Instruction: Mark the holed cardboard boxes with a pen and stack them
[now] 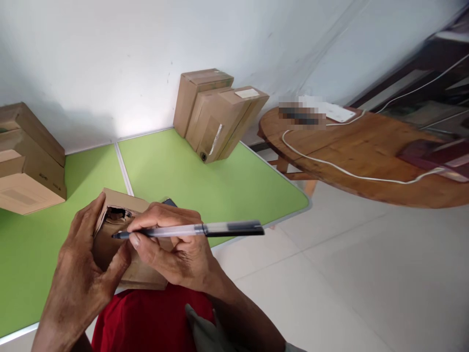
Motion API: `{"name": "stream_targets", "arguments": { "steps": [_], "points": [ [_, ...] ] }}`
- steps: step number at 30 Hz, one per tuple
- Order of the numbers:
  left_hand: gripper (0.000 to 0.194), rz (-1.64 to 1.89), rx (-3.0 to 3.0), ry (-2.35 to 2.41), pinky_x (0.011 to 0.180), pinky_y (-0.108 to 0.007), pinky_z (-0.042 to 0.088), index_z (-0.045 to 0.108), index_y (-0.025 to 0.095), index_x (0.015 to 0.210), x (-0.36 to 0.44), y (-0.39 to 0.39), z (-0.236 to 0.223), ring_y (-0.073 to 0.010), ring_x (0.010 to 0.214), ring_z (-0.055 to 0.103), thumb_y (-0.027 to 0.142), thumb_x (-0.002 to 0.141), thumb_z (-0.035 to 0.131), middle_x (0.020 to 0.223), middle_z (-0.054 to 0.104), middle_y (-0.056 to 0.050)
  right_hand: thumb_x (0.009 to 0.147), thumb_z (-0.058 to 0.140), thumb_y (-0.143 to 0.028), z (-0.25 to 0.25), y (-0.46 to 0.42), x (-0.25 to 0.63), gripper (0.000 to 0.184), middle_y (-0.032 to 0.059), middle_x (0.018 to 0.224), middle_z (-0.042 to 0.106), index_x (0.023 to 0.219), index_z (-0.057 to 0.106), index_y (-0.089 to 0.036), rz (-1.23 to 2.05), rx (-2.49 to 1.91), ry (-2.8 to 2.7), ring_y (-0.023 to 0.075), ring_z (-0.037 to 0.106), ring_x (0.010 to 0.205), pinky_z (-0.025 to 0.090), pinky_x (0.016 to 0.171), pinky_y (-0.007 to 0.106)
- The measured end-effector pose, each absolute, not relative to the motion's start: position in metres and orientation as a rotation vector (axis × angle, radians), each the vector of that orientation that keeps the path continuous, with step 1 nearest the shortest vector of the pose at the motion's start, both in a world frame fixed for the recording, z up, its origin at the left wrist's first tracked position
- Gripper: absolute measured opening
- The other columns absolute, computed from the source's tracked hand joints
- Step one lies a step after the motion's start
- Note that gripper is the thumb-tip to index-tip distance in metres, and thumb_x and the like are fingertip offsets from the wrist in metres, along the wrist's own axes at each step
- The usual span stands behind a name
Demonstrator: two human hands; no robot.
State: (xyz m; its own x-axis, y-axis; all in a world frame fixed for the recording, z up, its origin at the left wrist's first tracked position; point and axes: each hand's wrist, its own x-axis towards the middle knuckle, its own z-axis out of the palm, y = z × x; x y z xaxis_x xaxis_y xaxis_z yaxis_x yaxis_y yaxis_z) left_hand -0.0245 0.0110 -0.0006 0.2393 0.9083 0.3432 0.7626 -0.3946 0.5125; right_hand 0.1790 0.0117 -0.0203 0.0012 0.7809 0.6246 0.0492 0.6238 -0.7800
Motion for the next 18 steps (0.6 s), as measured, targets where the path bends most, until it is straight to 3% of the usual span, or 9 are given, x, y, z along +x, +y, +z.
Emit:
{"name": "stream_targets", "arguments": {
  "steps": [5,7,11,14,18],
  "points": [
    [0.078,0.895,2.172,1.624,0.118,-0.055,0.063,0.057,0.026,0.167,-0.031,0.012,0.000,-0.0369,0.139,0.073,0.061,0.099,0.070,0.156,0.070,-0.013,0.096,0.069,-0.013,-0.010,0.007,0.187,0.017,-0.0043,0.071,0.067,0.083,0.071,-0.024,0.589,-0.894,-1.424,0.0092,0.052,0.052,0.042,0.047,0.023],
    [0.080,0.878,2.140,1.646,0.116,-0.056,0.064,0.058,0.028,0.167,-0.034,0.011,-0.001,-0.0373,0.135,0.075,0.065,0.098,0.071,0.153,0.072,-0.012,0.096,0.069,-0.013,-0.008,0.009,0.189,0.017,-0.0052,0.070,0.066,0.083,0.069,-0.024,0.576,-0.926,-1.377,0.0090,0.052,0.051,0.041,0.046,0.023],
    [0.081,0.900,2.062,1.694,0.116,-0.058,0.064,0.058,0.035,0.167,-0.039,0.012,-0.005,-0.0367,0.128,0.077,0.071,0.095,0.072,0.149,0.074,-0.008,0.111,0.066,-0.034,-0.015,0.026,0.202,0.019,-0.0044,0.070,0.067,0.094,0.069,-0.026,0.460,-0.974,-1.165,0.0140,0.059,0.054,0.045,0.050,0.026],
    [0.088,0.908,1.978,1.752,0.119,-0.063,0.061,0.060,0.034,0.165,-0.042,0.015,-0.005,-0.0399,0.128,0.076,0.080,0.090,0.072,0.148,0.074,-0.009,0.117,0.058,-0.045,-0.036,0.050,0.228,0.029,0.0002,0.077,0.073,0.098,0.067,-0.025,0.314,-1.270,-1.231,0.0185,0.067,0.065,0.050,0.061,0.030],
    [0.089,0.855,1.912,1.854,0.114,-0.065,0.063,0.063,0.040,0.160,-0.051,0.017,-0.008,-0.0424,0.124,0.078,0.086,0.084,0.073,0.145,0.076,-0.006,0.115,0.061,-0.031,-0.078,0.074,0.264,0.017,0.0134,0.108,0.081,0.105,0.071,-0.020,0.332,-2.159,-1.641,0.0281,0.076,0.099,0.051,0.082,0.035]
  ]
}}
